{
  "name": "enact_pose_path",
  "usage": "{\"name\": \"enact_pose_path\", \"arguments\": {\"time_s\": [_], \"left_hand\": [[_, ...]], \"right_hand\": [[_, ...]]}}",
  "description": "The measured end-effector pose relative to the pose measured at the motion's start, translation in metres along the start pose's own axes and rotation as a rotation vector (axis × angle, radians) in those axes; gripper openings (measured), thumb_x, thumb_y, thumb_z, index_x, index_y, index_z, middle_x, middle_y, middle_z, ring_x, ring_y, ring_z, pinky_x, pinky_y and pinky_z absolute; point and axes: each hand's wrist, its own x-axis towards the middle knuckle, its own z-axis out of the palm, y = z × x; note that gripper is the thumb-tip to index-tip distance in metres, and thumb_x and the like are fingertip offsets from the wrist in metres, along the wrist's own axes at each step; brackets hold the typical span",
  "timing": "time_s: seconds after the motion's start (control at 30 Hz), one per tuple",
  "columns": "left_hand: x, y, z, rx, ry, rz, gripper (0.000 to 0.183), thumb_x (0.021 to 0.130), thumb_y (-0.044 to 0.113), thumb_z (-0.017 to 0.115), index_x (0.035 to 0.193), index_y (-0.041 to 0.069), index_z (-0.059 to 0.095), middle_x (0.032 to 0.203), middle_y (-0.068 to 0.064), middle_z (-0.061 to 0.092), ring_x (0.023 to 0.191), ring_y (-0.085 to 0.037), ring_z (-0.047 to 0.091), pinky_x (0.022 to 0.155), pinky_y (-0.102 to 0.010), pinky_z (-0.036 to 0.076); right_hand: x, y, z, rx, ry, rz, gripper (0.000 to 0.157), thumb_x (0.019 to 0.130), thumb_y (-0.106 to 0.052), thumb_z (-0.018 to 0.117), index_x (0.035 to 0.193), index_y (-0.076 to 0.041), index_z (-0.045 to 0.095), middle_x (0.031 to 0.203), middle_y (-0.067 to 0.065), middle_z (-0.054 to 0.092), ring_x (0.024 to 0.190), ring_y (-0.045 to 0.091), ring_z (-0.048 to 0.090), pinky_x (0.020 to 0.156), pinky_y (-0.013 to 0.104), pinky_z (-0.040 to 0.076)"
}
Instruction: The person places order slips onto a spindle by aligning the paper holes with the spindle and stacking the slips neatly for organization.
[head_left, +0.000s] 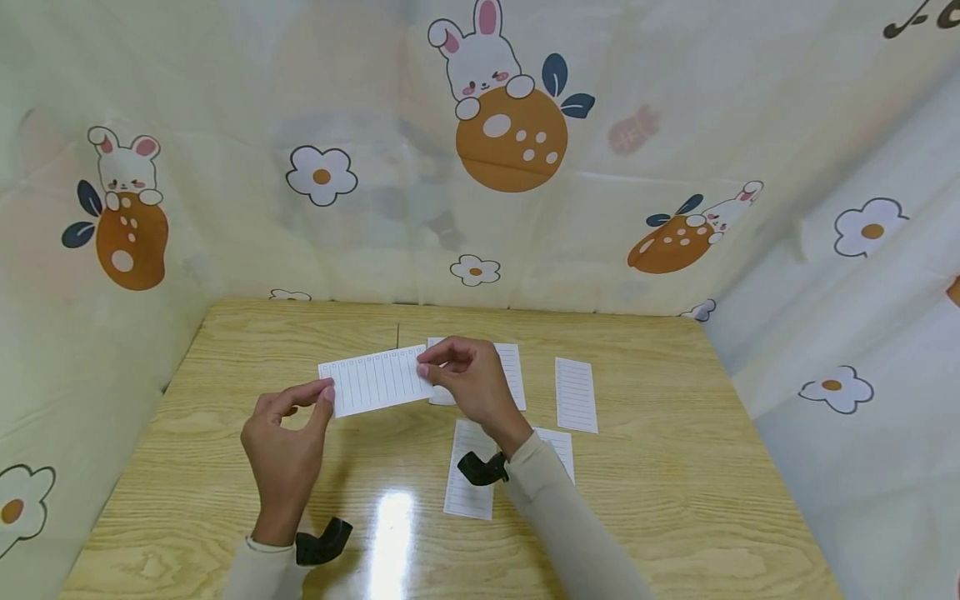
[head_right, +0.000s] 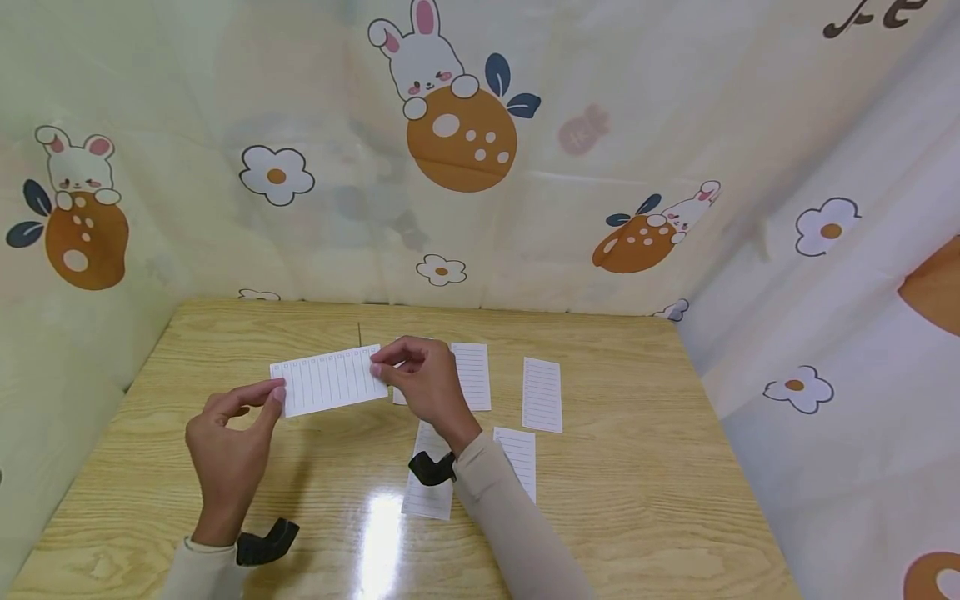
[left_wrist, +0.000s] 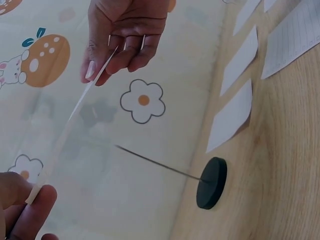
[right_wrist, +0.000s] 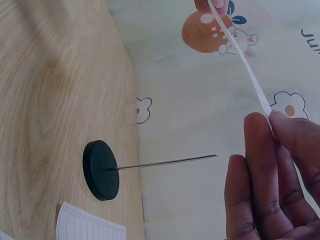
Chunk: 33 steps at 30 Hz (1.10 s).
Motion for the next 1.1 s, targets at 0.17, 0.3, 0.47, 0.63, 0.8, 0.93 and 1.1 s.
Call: {"name": "enact_pose_path", "arguments": {"time_s": [0.17, 0.3, 0.47, 0.63, 0.8, 0.93, 1.1], "left_hand": [[0.006, 0.0, 0.001, 0.015, -0.005, -0.011, 0.01, 0.087, 0.013, 0.075, 0.093, 0.017, 0.081, 0.082, -0.006, 0.075, 0.083, -0.012, 0.053, 0.078, -0.027, 0.036], [0.011, 0.002, 0.001, 0.033, -0.007, -0.011, 0.009, 0.088, 0.015, 0.075, 0.094, 0.016, 0.081, 0.082, -0.008, 0.075, 0.083, -0.011, 0.052, 0.078, -0.027, 0.036], [0.018, 0.0, 0.002, 0.04, -0.016, -0.01, 0.009, 0.088, 0.016, 0.075, 0.094, 0.015, 0.081, 0.082, -0.008, 0.075, 0.083, -0.011, 0.051, 0.078, -0.026, 0.036], [0.024, -0.002, 0.002, 0.048, -0.026, 0.004, 0.01, 0.088, 0.016, 0.074, 0.096, 0.013, 0.081, 0.083, -0.008, 0.075, 0.083, -0.012, 0.052, 0.077, -0.027, 0.037], [0.032, -0.004, 0.004, 0.05, -0.033, 0.017, 0.011, 0.088, 0.016, 0.074, 0.096, 0.013, 0.081, 0.082, -0.008, 0.075, 0.083, -0.013, 0.052, 0.077, -0.027, 0.038], [0.037, -0.004, 0.005, 0.061, -0.034, 0.019, 0.01, 0.088, 0.016, 0.074, 0.095, 0.013, 0.081, 0.082, -0.008, 0.075, 0.083, -0.012, 0.053, 0.077, -0.027, 0.038], [0.044, -0.003, 0.007, 0.076, -0.043, 0.021, 0.011, 0.088, 0.018, 0.075, 0.096, 0.012, 0.081, 0.084, -0.008, 0.076, 0.084, -0.012, 0.053, 0.077, -0.027, 0.039]], "right_hand": [[0.005, -0.001, 0.002, -0.004, 0.008, 0.005, 0.012, 0.086, -0.021, 0.078, 0.096, -0.016, 0.076, 0.099, 0.003, 0.073, 0.078, 0.02, 0.069, 0.065, 0.027, 0.053], [0.01, -0.001, 0.004, -0.014, 0.018, 0.01, 0.01, 0.086, -0.02, 0.078, 0.095, -0.017, 0.076, 0.098, 0.001, 0.074, 0.078, 0.02, 0.069, 0.065, 0.027, 0.054], [0.016, 0.0, 0.005, 0.006, 0.023, 0.013, 0.009, 0.086, -0.019, 0.078, 0.095, -0.015, 0.076, 0.099, 0.002, 0.073, 0.079, 0.021, 0.07, 0.068, 0.03, 0.056], [0.022, 0.002, 0.006, 0.021, 0.031, 0.013, 0.009, 0.086, -0.018, 0.078, 0.094, -0.016, 0.076, 0.098, 0.003, 0.073, 0.08, 0.022, 0.07, 0.07, 0.033, 0.058], [0.027, 0.001, 0.007, 0.02, 0.044, 0.017, 0.009, 0.085, -0.018, 0.079, 0.094, -0.015, 0.076, 0.097, 0.002, 0.074, 0.079, 0.02, 0.071, 0.072, 0.032, 0.058], [0.032, 0.0, 0.007, 0.033, 0.039, 0.024, 0.011, 0.086, -0.018, 0.078, 0.095, -0.013, 0.076, 0.098, 0.005, 0.074, 0.079, 0.02, 0.07, 0.074, 0.033, 0.058], [0.036, -0.001, 0.006, 0.04, 0.043, 0.047, 0.011, 0.086, -0.018, 0.078, 0.096, -0.013, 0.076, 0.099, 0.005, 0.074, 0.079, 0.02, 0.07, 0.076, 0.036, 0.059]]}}
